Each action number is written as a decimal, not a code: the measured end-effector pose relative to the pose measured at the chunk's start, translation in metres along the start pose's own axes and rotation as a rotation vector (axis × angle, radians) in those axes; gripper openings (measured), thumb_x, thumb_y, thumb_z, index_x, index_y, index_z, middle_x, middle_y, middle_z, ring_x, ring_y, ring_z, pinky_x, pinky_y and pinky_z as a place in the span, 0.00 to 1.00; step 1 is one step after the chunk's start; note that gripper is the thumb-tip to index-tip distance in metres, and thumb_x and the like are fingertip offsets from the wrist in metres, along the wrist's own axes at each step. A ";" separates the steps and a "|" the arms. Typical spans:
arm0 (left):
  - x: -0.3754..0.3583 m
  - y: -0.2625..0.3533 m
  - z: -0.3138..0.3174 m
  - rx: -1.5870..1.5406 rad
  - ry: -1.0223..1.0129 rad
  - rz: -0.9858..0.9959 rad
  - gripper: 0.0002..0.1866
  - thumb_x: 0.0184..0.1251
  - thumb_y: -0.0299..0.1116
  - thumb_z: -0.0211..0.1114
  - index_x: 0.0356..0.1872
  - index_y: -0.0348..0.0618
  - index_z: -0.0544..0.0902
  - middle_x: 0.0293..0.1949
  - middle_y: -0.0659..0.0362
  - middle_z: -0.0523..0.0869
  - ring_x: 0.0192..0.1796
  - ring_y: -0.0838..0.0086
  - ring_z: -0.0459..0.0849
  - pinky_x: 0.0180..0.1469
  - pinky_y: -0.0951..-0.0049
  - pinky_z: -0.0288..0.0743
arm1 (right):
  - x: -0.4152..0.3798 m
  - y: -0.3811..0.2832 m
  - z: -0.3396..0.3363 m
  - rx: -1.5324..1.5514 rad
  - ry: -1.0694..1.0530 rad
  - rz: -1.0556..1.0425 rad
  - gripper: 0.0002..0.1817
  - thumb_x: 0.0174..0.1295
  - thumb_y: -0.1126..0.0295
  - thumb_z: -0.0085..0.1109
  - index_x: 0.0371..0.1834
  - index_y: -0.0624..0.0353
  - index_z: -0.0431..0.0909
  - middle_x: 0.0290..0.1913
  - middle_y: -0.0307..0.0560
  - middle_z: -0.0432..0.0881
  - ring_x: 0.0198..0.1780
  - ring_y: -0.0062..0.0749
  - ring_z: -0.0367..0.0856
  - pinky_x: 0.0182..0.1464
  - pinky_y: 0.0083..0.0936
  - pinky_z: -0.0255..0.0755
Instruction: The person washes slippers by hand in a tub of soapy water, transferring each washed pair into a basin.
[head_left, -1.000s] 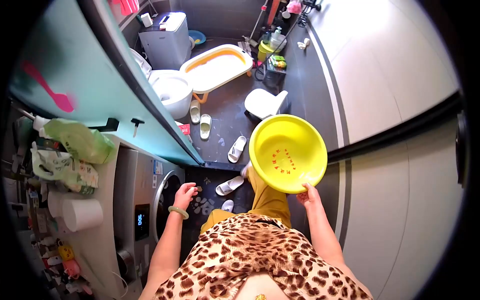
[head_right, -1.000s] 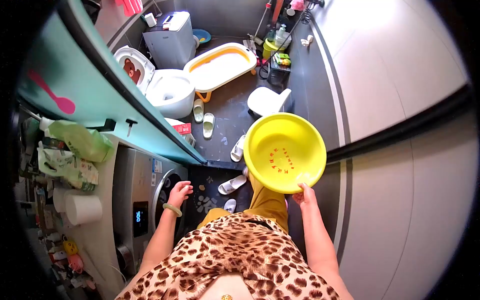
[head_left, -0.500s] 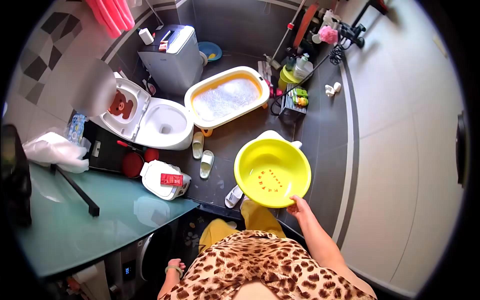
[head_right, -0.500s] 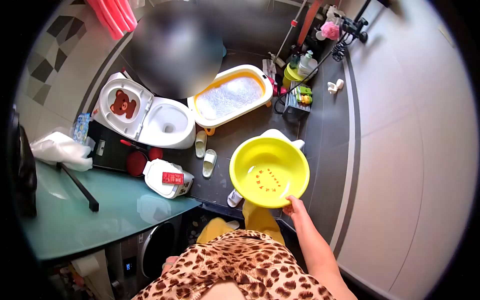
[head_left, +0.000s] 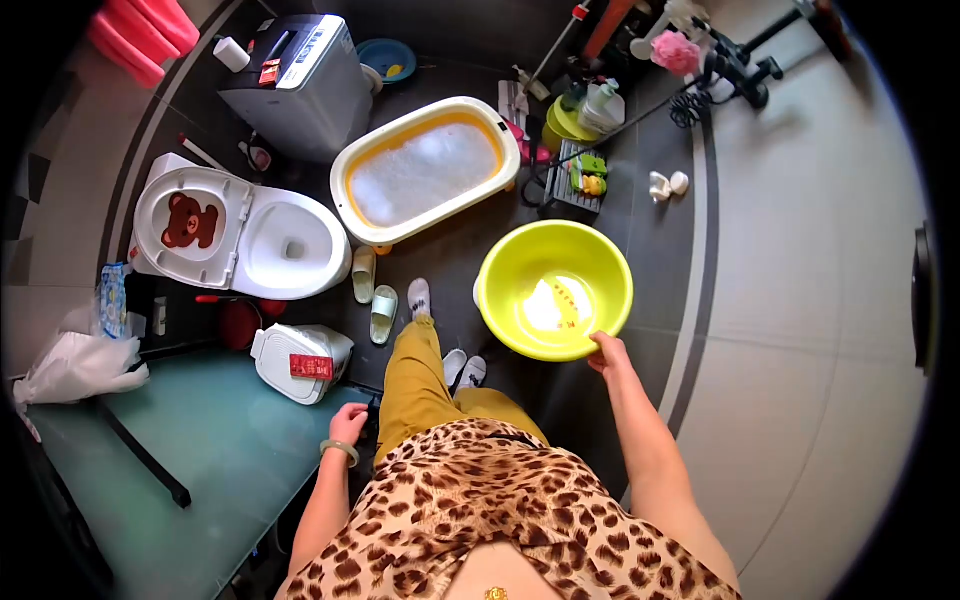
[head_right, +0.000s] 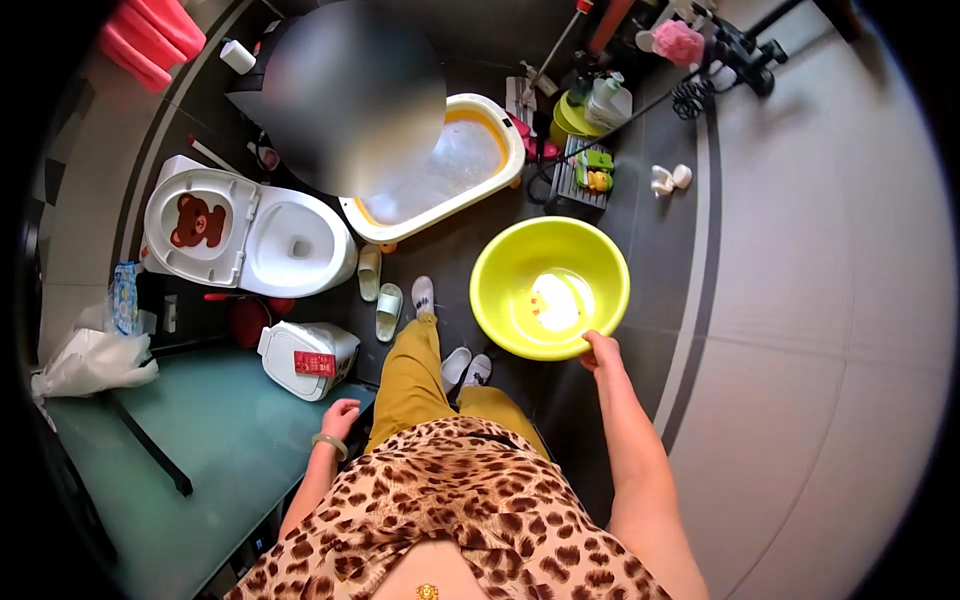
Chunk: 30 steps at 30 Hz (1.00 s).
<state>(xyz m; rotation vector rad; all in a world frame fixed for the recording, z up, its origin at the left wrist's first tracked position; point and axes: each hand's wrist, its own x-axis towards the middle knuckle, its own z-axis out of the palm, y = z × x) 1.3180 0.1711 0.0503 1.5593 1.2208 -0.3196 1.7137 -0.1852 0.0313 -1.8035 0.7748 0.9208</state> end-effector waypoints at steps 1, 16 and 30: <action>0.005 0.025 -0.002 0.064 -0.017 0.084 0.13 0.56 0.31 0.62 0.43 0.41 0.79 0.38 0.58 0.83 0.39 0.74 0.81 0.42 0.75 0.74 | 0.002 -0.009 -0.003 -0.006 0.022 0.019 0.13 0.49 0.60 0.58 0.34 0.55 0.74 0.24 0.41 0.75 0.21 0.29 0.71 0.29 0.28 0.70; 0.135 0.190 0.006 0.889 -0.299 0.156 0.09 0.47 0.41 0.64 0.32 0.56 0.84 0.41 0.58 0.79 0.51 0.62 0.73 0.61 0.41 0.52 | 0.073 -0.144 -0.006 -0.289 0.239 0.177 0.11 0.49 0.58 0.54 0.29 0.52 0.75 0.21 0.40 0.76 0.22 0.30 0.73 0.33 0.31 0.69; 0.092 0.243 0.008 -0.035 -0.227 -0.059 0.09 0.51 0.38 0.63 0.29 0.44 0.79 0.28 0.56 0.82 0.32 0.68 0.81 0.35 0.70 0.71 | 0.229 -0.540 0.229 -1.271 0.279 -0.613 0.19 0.51 0.58 0.50 0.31 0.66 0.79 0.25 0.52 0.81 0.27 0.40 0.82 0.30 0.32 0.73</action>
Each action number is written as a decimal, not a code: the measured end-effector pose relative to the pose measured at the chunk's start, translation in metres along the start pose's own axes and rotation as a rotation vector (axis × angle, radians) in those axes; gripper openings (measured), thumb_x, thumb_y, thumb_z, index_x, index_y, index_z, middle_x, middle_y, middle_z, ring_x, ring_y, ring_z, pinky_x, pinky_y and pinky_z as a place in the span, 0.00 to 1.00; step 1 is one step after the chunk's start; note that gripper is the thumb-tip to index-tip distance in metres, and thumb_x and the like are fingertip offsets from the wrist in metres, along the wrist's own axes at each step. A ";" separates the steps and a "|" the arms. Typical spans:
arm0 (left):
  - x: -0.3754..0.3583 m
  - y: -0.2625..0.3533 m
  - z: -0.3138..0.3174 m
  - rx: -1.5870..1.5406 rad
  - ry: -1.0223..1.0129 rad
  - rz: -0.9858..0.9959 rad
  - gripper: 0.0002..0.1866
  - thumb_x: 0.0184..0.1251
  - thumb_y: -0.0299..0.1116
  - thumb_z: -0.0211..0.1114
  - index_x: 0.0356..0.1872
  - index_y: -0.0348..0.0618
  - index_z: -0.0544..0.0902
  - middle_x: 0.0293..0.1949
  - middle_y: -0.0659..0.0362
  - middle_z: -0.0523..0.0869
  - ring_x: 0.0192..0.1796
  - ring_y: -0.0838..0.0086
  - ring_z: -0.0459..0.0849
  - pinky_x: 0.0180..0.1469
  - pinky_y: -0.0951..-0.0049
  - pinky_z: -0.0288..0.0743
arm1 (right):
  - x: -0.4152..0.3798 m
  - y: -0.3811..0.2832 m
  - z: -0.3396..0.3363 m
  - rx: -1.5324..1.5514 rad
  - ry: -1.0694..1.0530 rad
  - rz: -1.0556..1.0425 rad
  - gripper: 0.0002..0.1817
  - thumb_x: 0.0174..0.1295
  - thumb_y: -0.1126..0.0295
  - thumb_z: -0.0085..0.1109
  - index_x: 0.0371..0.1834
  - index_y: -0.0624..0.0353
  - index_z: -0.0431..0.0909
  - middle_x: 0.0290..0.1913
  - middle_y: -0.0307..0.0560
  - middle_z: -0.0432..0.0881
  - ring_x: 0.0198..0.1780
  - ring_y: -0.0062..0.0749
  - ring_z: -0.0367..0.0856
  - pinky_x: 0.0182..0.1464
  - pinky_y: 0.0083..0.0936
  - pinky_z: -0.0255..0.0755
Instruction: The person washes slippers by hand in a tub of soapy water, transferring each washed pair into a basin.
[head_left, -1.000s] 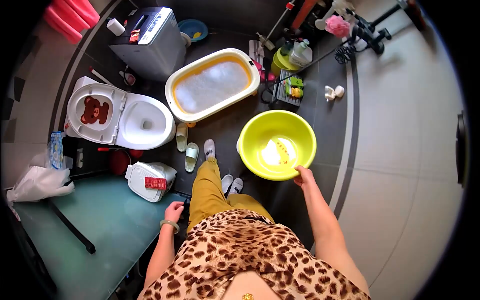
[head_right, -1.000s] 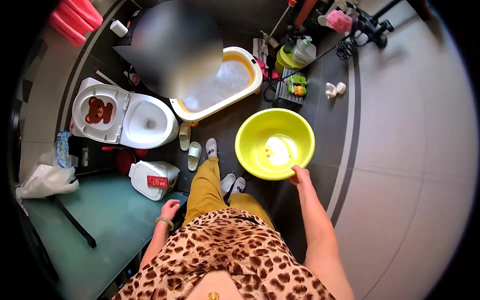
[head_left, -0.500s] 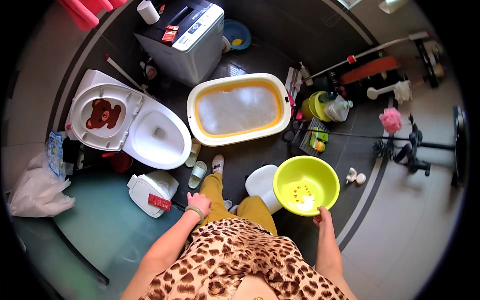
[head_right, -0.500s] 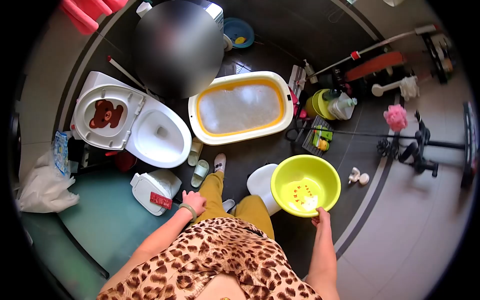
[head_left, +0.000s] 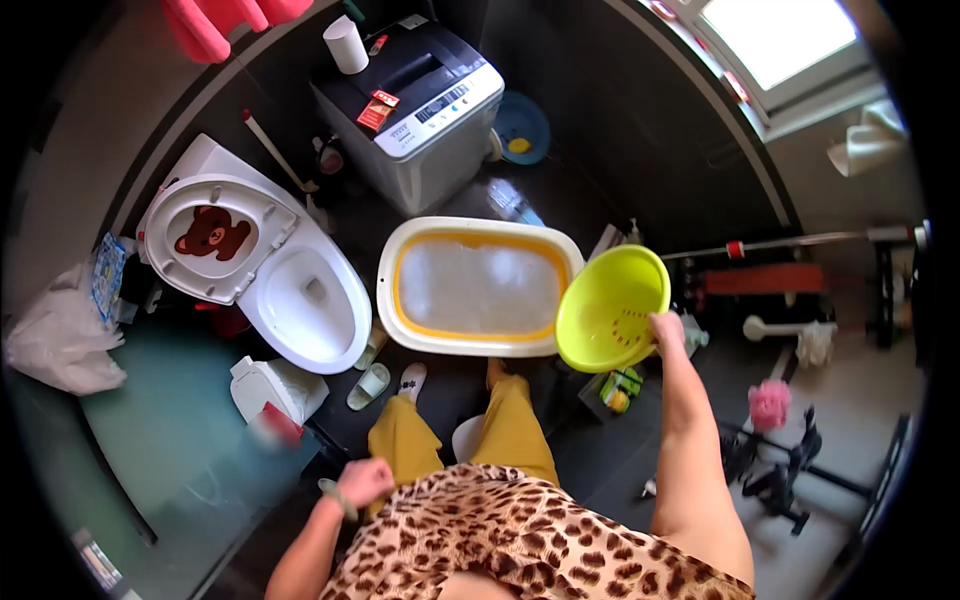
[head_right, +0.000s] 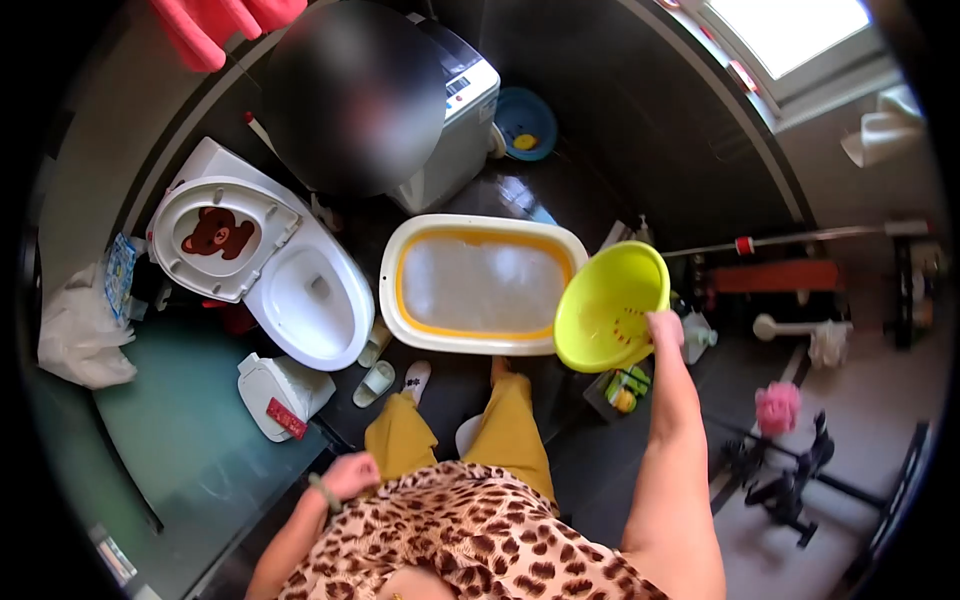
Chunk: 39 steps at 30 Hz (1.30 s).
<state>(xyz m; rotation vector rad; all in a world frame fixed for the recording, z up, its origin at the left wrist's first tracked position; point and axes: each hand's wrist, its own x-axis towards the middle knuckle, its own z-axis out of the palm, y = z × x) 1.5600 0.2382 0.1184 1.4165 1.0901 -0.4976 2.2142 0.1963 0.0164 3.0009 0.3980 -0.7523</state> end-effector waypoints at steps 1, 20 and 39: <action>-0.008 -0.003 0.013 -0.094 -0.024 -0.021 0.09 0.52 0.38 0.62 0.29 0.44 0.79 0.28 0.55 0.82 0.32 0.68 0.81 0.34 0.70 0.71 | 0.000 -0.048 -0.005 -0.160 -0.003 -0.095 0.20 0.52 0.56 0.50 0.33 0.64 0.80 0.29 0.53 0.82 0.30 0.39 0.82 0.34 0.32 0.73; 0.232 0.172 0.231 0.308 -0.581 0.450 0.27 0.54 0.51 0.61 0.54 0.50 0.73 0.53 0.57 0.75 0.59 0.64 0.69 0.65 0.48 0.50 | 0.136 -0.279 -0.074 -0.751 0.363 -0.385 0.16 0.53 0.62 0.51 0.38 0.59 0.81 0.37 0.52 0.83 0.40 0.41 0.82 0.41 0.34 0.74; 0.203 0.137 0.214 -0.515 -0.457 0.521 0.11 0.61 0.38 0.56 0.42 0.48 0.77 0.38 0.60 0.84 0.42 0.74 0.81 0.48 0.71 0.70 | 0.057 -0.177 0.170 -0.734 0.085 -0.464 0.14 0.53 0.66 0.51 0.39 0.60 0.79 0.41 0.54 0.81 0.46 0.46 0.79 0.47 0.35 0.72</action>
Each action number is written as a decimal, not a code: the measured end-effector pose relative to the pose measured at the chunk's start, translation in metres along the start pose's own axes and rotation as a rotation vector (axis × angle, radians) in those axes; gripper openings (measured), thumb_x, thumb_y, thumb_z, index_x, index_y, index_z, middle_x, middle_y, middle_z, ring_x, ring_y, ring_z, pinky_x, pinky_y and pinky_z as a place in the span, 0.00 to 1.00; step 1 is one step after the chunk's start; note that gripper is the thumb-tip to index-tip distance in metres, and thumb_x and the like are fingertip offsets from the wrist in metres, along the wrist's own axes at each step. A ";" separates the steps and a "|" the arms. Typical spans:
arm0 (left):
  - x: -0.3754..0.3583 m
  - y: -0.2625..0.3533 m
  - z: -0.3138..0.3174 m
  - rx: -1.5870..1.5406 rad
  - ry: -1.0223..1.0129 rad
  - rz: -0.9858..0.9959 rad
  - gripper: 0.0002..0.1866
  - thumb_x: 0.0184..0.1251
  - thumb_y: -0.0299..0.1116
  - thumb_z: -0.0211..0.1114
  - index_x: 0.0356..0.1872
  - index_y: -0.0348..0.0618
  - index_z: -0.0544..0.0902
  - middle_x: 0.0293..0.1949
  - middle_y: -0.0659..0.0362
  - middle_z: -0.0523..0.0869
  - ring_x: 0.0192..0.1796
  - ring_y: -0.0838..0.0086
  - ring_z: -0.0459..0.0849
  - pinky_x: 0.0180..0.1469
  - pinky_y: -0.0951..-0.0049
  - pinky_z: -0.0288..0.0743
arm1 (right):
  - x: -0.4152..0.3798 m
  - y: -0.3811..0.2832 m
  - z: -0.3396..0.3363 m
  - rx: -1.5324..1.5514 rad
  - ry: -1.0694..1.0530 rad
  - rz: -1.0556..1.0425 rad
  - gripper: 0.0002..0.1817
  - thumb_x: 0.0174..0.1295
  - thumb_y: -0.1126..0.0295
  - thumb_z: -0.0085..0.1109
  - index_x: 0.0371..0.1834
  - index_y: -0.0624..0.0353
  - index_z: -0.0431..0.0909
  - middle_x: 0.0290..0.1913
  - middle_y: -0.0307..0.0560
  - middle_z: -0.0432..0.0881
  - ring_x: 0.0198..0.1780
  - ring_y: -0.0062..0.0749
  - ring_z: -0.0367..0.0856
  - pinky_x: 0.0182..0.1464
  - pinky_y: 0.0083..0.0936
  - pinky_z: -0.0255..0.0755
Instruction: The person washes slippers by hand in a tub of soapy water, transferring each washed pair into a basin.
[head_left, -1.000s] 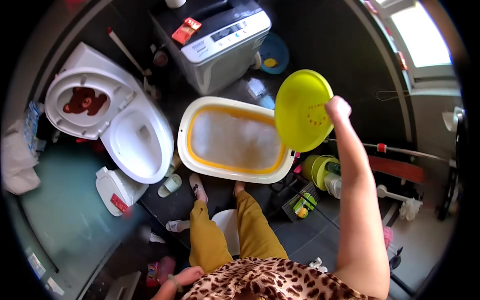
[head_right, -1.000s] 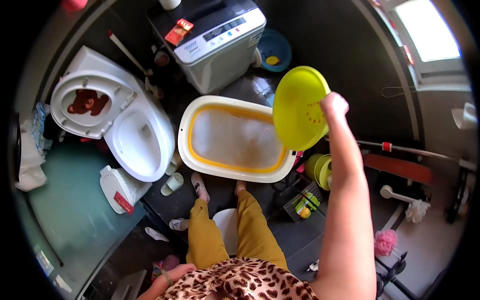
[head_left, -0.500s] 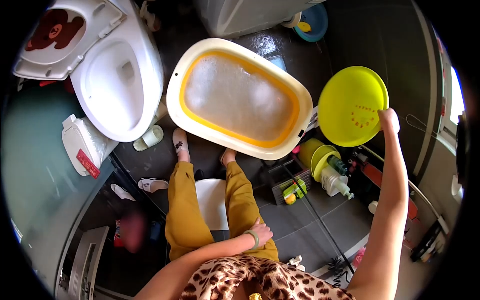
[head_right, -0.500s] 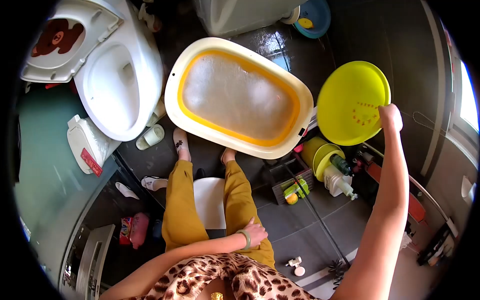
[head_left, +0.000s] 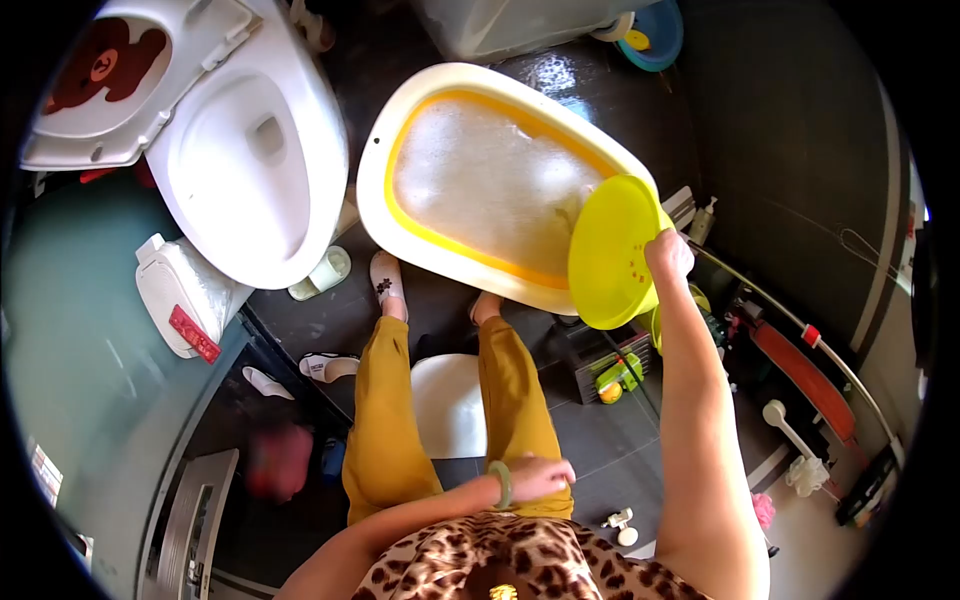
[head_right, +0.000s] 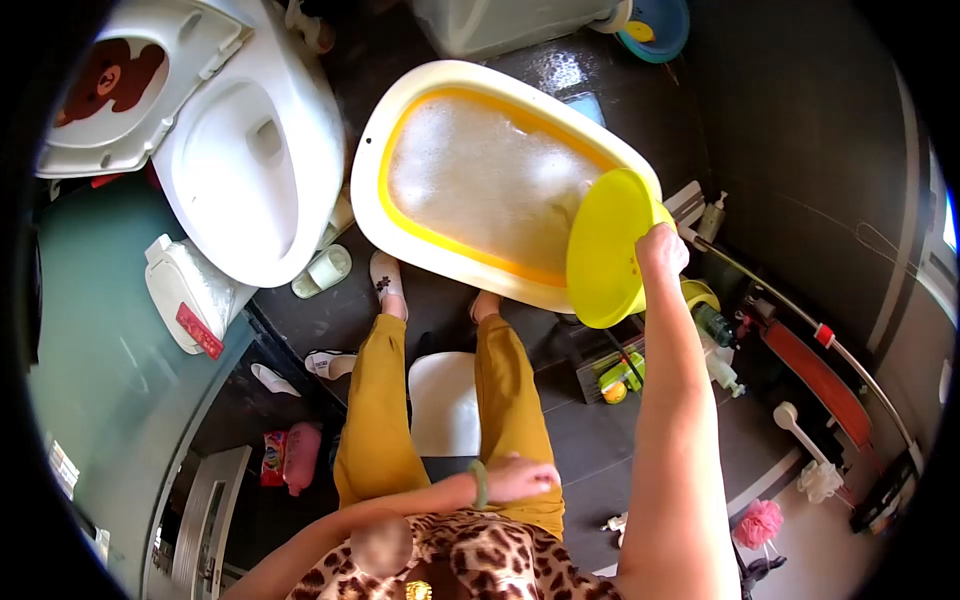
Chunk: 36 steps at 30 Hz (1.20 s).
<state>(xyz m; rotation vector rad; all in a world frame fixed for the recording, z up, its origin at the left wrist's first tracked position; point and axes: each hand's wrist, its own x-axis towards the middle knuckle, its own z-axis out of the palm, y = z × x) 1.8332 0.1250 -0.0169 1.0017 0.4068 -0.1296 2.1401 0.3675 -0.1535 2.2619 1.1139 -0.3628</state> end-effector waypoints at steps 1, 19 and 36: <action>-0.006 -0.006 -0.018 -0.011 0.106 0.021 0.13 0.63 0.38 0.55 0.46 0.47 0.76 0.41 0.59 0.83 0.45 0.73 0.81 0.47 0.72 0.72 | -0.003 -0.013 0.001 -0.002 -0.007 -0.005 0.14 0.53 0.66 0.51 0.39 0.60 0.79 0.41 0.54 0.81 0.46 0.46 0.79 0.47 0.35 0.72; -0.077 -0.078 -0.118 -0.277 0.592 0.006 0.17 0.63 0.26 0.54 0.53 0.37 0.70 0.48 0.55 0.78 0.49 0.72 0.76 0.53 0.74 0.70 | -0.013 -0.123 -0.038 -0.009 -0.015 -0.114 0.14 0.57 0.66 0.51 0.41 0.61 0.79 0.41 0.55 0.81 0.44 0.45 0.80 0.45 0.35 0.72; -0.082 -0.082 -0.127 -0.380 0.703 -0.131 0.15 0.62 0.25 0.54 0.51 0.38 0.71 0.45 0.57 0.79 0.48 0.74 0.77 0.53 0.75 0.70 | -0.024 -0.097 -0.015 0.087 -0.077 -0.062 0.18 0.51 0.60 0.55 0.40 0.63 0.77 0.40 0.55 0.81 0.44 0.45 0.80 0.46 0.35 0.72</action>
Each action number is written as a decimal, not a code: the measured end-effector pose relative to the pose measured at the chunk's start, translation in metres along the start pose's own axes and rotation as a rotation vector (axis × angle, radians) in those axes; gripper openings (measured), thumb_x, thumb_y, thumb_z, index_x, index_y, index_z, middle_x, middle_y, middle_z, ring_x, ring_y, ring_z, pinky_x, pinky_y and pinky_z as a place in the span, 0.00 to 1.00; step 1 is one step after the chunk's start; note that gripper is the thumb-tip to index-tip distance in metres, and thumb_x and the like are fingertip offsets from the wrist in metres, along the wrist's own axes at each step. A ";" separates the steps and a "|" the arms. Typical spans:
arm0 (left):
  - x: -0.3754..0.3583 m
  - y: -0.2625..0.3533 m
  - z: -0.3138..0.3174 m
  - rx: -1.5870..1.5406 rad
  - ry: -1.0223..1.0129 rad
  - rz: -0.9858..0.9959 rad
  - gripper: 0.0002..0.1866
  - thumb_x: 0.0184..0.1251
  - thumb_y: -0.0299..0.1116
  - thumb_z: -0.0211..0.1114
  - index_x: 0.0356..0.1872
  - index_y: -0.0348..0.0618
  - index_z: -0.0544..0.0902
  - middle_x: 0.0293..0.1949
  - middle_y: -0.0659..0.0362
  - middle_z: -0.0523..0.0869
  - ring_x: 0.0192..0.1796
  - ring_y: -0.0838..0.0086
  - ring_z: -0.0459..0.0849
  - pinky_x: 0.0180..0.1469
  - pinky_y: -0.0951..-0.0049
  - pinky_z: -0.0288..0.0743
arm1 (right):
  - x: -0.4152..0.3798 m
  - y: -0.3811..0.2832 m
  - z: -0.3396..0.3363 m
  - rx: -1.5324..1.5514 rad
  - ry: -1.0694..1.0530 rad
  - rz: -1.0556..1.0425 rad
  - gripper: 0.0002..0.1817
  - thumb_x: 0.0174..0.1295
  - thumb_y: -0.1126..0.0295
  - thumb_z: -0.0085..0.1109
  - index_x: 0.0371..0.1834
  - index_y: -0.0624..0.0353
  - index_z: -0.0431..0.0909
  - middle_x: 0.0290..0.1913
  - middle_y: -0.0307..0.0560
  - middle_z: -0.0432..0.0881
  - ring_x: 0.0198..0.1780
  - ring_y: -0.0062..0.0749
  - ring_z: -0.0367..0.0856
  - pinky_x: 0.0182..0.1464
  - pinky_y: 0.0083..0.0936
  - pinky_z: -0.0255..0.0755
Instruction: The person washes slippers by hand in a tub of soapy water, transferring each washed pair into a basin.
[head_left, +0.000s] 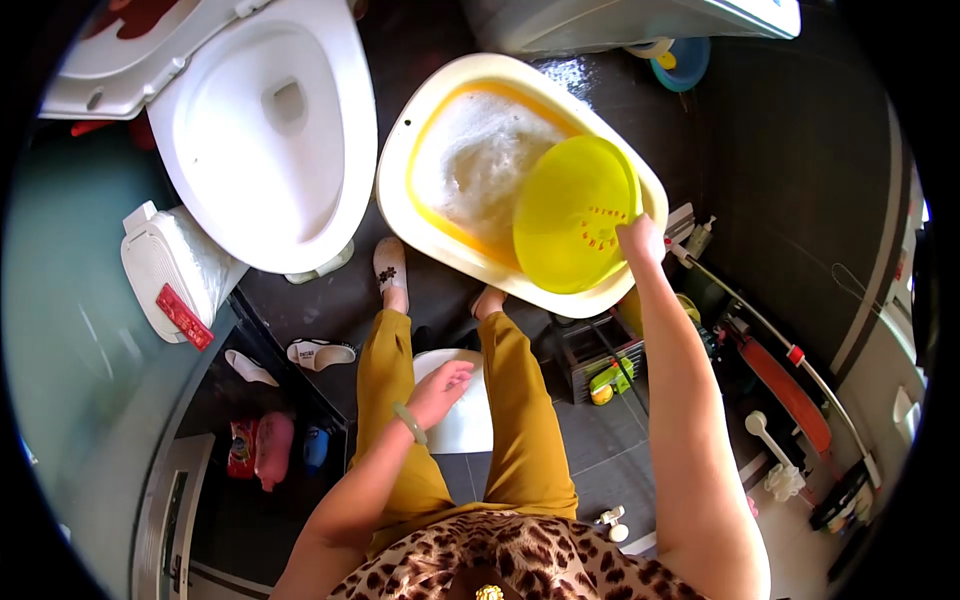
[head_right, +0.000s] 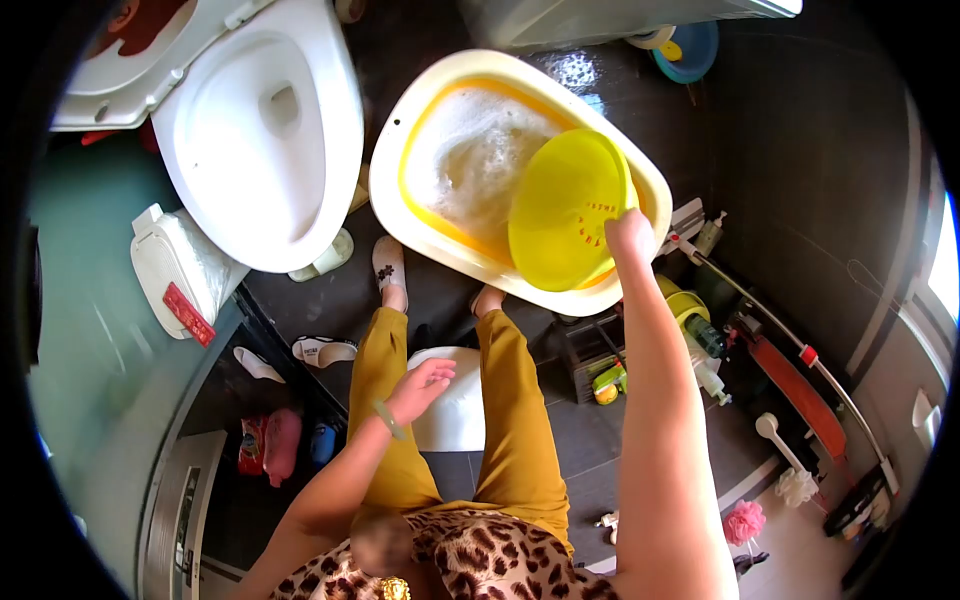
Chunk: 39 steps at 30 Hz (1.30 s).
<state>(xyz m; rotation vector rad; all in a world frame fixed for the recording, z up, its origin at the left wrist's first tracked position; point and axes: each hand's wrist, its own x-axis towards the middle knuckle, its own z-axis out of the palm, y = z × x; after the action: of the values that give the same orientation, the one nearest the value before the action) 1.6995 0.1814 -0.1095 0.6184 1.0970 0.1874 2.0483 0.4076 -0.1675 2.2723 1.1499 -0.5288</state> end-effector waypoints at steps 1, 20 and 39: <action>-0.001 0.004 -0.001 0.014 0.001 0.017 0.15 0.63 0.25 0.54 0.52 0.38 0.71 0.45 0.57 0.79 0.49 0.74 0.77 0.53 0.75 0.69 | -0.010 0.015 -0.005 0.040 -0.001 0.023 0.20 0.51 0.59 0.55 0.41 0.63 0.77 0.40 0.55 0.81 0.44 0.45 0.80 0.45 0.35 0.73; -0.011 0.030 -0.035 0.158 0.009 -0.031 0.16 0.65 0.27 0.54 0.53 0.39 0.70 0.45 0.56 0.79 0.48 0.76 0.76 0.53 0.76 0.67 | -0.106 0.051 0.097 1.892 -0.233 0.279 0.14 0.54 0.69 0.53 0.43 0.59 0.71 0.34 0.41 0.79 0.30 0.27 0.79 0.30 0.22 0.75; -0.026 0.036 -0.045 -0.072 0.184 0.045 0.15 0.64 0.26 0.54 0.52 0.38 0.71 0.43 0.55 0.81 0.45 0.76 0.77 0.51 0.76 0.69 | 0.054 0.115 -0.124 0.696 -0.034 0.116 0.13 0.48 0.67 0.55 0.26 0.70 0.78 0.21 0.51 0.79 0.17 0.35 0.78 0.14 0.26 0.69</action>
<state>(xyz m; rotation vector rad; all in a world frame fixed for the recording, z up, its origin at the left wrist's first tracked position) 1.6541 0.2162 -0.0836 0.5702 1.2485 0.3268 2.1856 0.4604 -0.0683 2.8666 0.8928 -1.0422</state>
